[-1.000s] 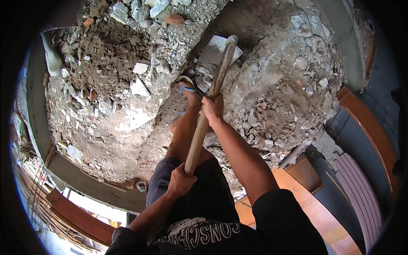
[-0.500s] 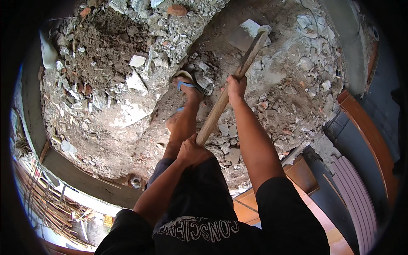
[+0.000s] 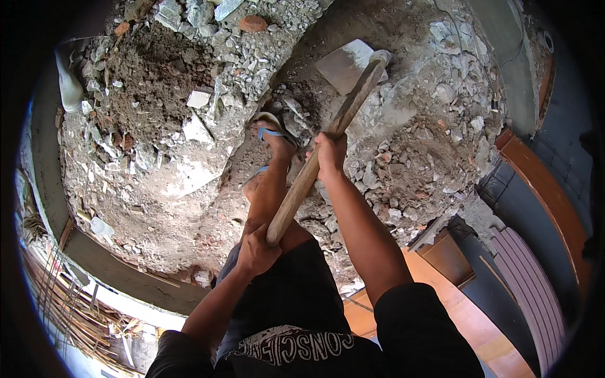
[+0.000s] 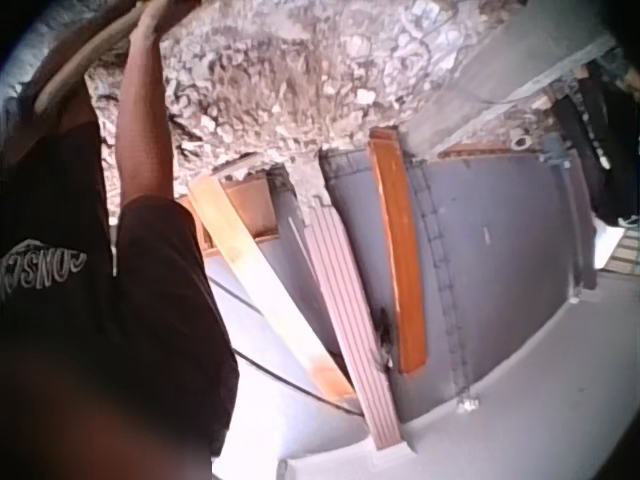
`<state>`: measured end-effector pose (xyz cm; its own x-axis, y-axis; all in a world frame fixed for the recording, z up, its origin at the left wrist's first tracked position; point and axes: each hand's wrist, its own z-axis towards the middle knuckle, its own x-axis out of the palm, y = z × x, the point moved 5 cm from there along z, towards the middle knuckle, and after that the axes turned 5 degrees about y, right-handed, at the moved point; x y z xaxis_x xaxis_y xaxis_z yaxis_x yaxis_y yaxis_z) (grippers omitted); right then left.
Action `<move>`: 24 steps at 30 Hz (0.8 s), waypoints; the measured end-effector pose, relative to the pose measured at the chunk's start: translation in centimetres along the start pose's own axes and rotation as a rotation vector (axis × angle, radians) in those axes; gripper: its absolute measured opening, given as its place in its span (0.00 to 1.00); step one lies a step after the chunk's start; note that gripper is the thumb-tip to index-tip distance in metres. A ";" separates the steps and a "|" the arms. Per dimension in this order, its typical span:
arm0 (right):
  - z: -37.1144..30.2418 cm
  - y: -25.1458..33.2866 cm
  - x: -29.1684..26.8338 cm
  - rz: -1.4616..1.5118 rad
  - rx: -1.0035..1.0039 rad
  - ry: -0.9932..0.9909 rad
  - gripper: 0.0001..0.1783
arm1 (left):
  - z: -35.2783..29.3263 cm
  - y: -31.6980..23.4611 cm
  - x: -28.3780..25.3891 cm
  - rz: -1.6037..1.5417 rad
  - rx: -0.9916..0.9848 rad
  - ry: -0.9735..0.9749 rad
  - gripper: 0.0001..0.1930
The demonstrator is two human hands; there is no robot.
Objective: The person uses a pickaxe to break up a concrete floor, repeatedly striking and prying at the surface to create a trench. The person then places a long white pipe into the trench.
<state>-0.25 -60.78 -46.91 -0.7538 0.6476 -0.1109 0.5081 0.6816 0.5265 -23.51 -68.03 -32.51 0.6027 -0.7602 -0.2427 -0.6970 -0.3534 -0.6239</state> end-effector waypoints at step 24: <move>0.0 -3.0 3.5 -0.031 0.203 0.033 0.19 | -2.2 -0.8 -3.8 -0.064 -0.324 0.182 0.21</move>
<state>-4.37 -60.53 -48.87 -0.7820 0.6160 -0.0950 0.5554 0.7578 0.3425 -26.06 -66.07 -29.51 0.5905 -0.8050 -0.0569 -0.7644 -0.5352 -0.3595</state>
